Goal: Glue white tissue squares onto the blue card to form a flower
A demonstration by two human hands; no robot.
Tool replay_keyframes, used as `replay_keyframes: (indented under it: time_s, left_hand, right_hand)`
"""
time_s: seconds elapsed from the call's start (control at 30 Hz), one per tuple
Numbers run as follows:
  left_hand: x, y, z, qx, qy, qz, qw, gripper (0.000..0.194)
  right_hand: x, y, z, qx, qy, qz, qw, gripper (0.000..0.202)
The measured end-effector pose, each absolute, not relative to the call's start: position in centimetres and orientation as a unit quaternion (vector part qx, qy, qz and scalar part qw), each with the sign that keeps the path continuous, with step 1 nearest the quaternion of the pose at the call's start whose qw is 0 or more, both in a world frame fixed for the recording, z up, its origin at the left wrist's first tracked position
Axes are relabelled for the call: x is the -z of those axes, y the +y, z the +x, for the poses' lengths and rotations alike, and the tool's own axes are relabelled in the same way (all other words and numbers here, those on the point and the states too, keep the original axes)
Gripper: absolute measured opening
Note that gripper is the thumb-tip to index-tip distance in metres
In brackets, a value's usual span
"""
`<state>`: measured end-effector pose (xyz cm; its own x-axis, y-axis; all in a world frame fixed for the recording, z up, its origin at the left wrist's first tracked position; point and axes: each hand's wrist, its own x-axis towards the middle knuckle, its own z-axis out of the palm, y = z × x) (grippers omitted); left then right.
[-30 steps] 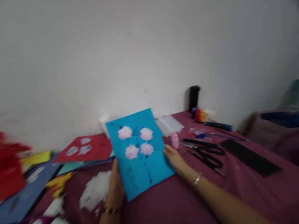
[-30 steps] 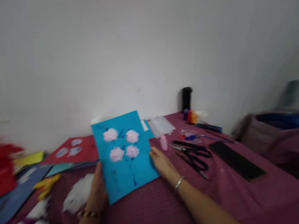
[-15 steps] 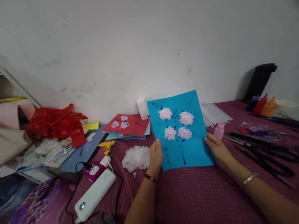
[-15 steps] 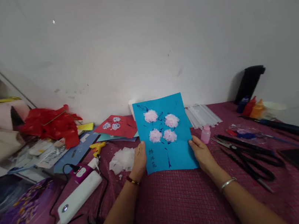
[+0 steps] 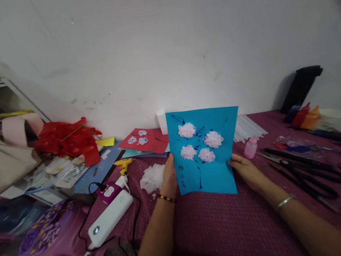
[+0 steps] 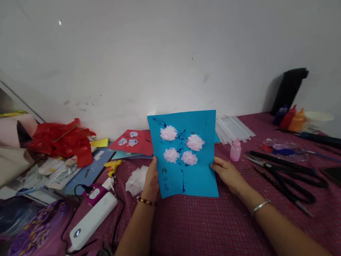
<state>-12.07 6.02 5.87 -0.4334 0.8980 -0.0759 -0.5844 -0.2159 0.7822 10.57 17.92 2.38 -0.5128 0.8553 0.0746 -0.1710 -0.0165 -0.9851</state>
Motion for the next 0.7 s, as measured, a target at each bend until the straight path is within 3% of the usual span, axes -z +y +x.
replay_keyframes:
  time_s: [0.3, 0.5, 0.7]
  left_hand:
    - [-6.0, 6.1, -11.4, -0.747, 0.394, 0.211, 0.491, 0.032]
    - [-7.5, 5.7, -11.0, -0.742, 0.356, 0.223, 0.522, 0.051]
    - [-7.5, 5.6, -11.0, -0.727, 0.348, 0.217, 0.552, 0.053]
  right_hand:
    - [-2.4, 17.9, 10.6, -0.624, -0.527, -0.356, 0.455, 0.035]
    - [-3.3, 18.1, 11.0, -0.638, -0.487, -0.360, 0.476, 0.038]
    - [-3.8, 17.4, 10.7, -0.666, -0.469, -0.354, 0.460, 0.037]
